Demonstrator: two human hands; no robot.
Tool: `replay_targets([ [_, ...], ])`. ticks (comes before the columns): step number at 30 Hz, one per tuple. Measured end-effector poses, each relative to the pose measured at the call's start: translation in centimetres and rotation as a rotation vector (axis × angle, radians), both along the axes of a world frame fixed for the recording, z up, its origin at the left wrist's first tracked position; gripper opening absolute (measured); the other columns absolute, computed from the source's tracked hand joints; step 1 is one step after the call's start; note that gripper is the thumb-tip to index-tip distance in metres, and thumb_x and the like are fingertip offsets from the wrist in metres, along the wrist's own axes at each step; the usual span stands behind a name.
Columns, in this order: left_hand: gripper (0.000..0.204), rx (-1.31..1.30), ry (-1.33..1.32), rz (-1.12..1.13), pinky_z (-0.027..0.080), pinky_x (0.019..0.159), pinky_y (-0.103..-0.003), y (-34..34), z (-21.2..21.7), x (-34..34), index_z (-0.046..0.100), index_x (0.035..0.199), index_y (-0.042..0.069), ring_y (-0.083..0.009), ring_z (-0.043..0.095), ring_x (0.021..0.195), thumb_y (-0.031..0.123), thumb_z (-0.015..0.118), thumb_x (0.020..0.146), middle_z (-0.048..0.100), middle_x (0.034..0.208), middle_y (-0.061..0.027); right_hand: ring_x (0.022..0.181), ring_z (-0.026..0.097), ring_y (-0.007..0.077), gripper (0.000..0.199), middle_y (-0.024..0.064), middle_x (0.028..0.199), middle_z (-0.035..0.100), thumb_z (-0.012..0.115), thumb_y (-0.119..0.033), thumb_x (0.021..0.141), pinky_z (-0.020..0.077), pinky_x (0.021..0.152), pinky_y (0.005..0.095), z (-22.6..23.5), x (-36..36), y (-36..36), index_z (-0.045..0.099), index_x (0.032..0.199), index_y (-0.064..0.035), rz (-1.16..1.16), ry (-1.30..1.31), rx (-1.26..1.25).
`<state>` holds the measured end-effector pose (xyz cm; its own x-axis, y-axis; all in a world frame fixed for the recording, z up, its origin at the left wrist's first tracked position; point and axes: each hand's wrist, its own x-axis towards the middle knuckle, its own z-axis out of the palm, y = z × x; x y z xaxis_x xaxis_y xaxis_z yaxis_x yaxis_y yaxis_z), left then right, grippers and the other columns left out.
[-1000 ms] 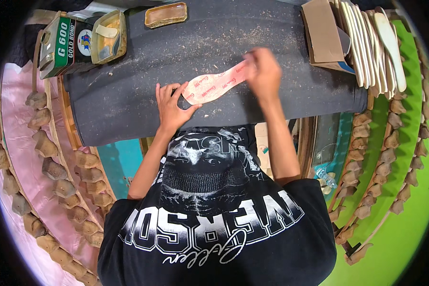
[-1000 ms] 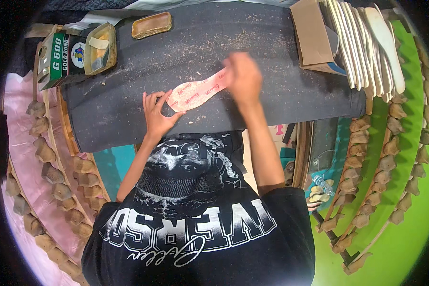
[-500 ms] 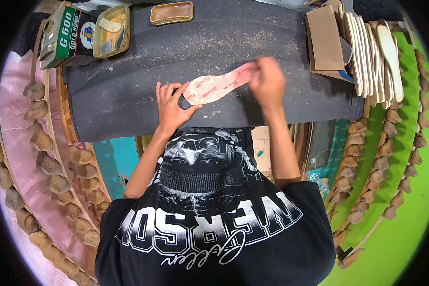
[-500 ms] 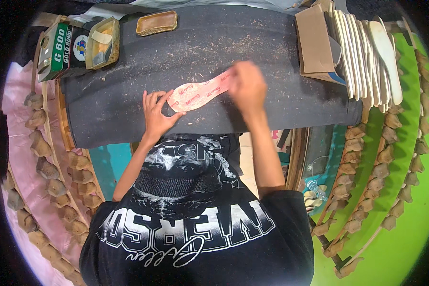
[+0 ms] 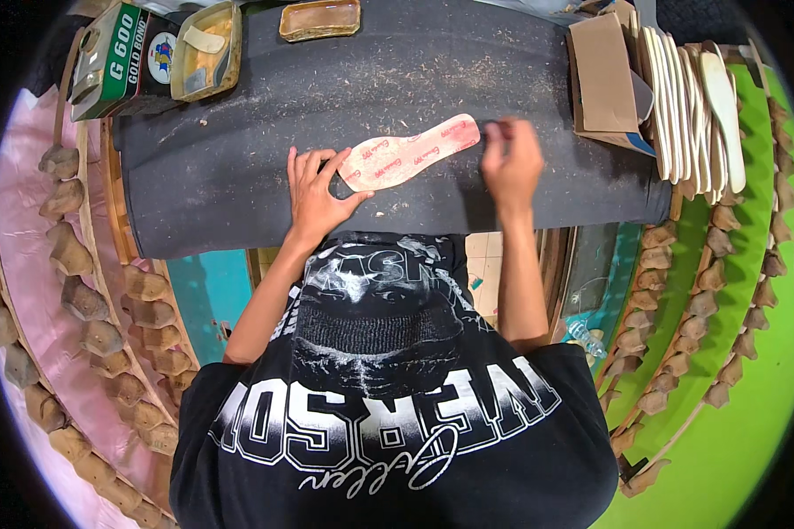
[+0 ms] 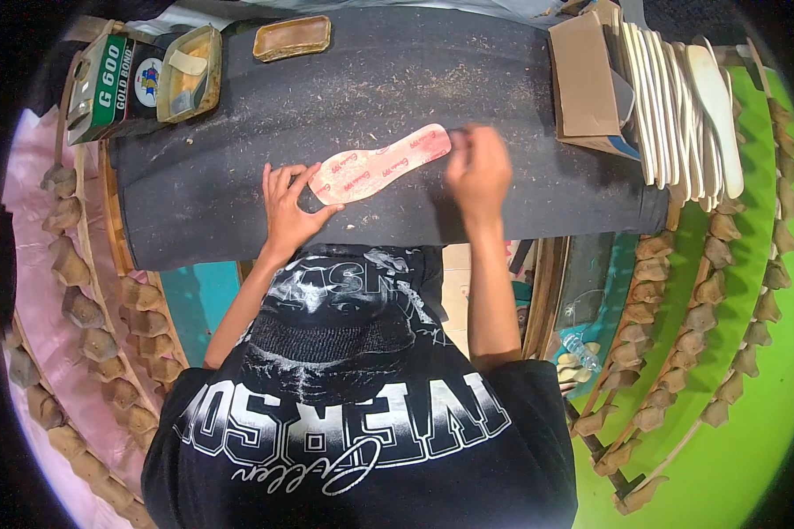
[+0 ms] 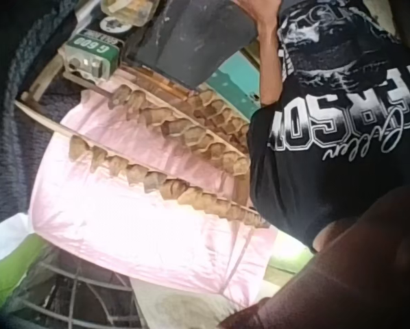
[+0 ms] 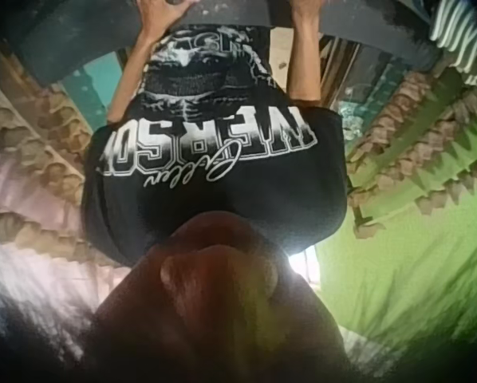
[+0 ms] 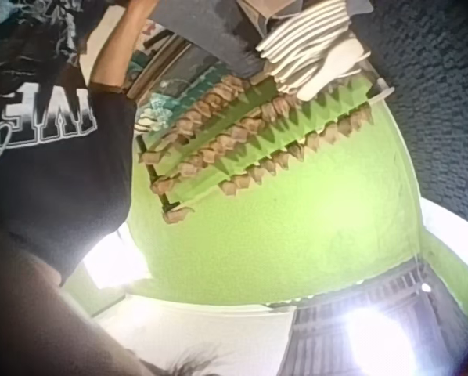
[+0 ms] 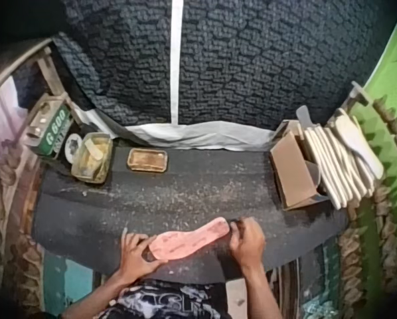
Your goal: Apply adhesive to shoe insoles using a small brush.
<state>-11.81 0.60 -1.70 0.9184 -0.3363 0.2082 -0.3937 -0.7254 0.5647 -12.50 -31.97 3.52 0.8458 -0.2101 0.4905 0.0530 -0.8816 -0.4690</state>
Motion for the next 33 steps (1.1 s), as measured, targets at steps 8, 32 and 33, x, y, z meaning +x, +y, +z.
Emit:
replay_targets([
  [8, 0.079, -0.018, -0.001, -0.02, 0.02, 0.131, -0.06, 0.0, -0.5, 0.2, 0.075, 0.132, 0.012, -0.0293, 0.058, 0.124, 0.05, 0.096, 0.066, 0.065, 0.121, -0.0066, 0.094, 0.073, 0.0299, 0.016, 0.0092, 0.1, 0.072, 0.075, -0.012, 0.089, 0.0609, 0.073, 0.0434, 0.0, -3.4, 12.5, 0.069, 0.102, -0.0069, 0.531, 0.151, 0.345],
  [32, 0.101, -0.079, -0.019, 0.025, 0.025, 0.129, -0.058, 0.2, -0.3, 0.2, 0.063, 0.147, 0.01, -0.028, 0.063, 0.114, 0.048, 0.1, 0.06, 0.069, 0.107, -0.0056, 0.083, 0.069, 0.0361, 0.016, 0.0145, 0.091, 0.069, 0.078, -0.007, 0.088, 0.0546, 0.073, 0.0453, 0.3, 2.4, 12.5, 0.068, 0.099, -0.0018, 0.461, 0.053, 0.243],
  [33, 0.102, -0.064, 0.013, 0.034, 0.023, 0.129, -0.058, 0.3, -0.9, 0.2, 0.061, 0.15, 0.011, -0.0287, 0.061, 0.117, 0.049, 0.098, 0.063, 0.067, 0.109, -0.0065, 0.082, 0.069, 0.0355, 0.015, 0.0146, 0.09, 0.068, 0.077, -0.008, 0.088, 0.0543, 0.071, 0.0448, 0.8, 1.8, 14.1, 0.067, 0.099, -0.0027, 0.549, 0.085, 0.305],
])
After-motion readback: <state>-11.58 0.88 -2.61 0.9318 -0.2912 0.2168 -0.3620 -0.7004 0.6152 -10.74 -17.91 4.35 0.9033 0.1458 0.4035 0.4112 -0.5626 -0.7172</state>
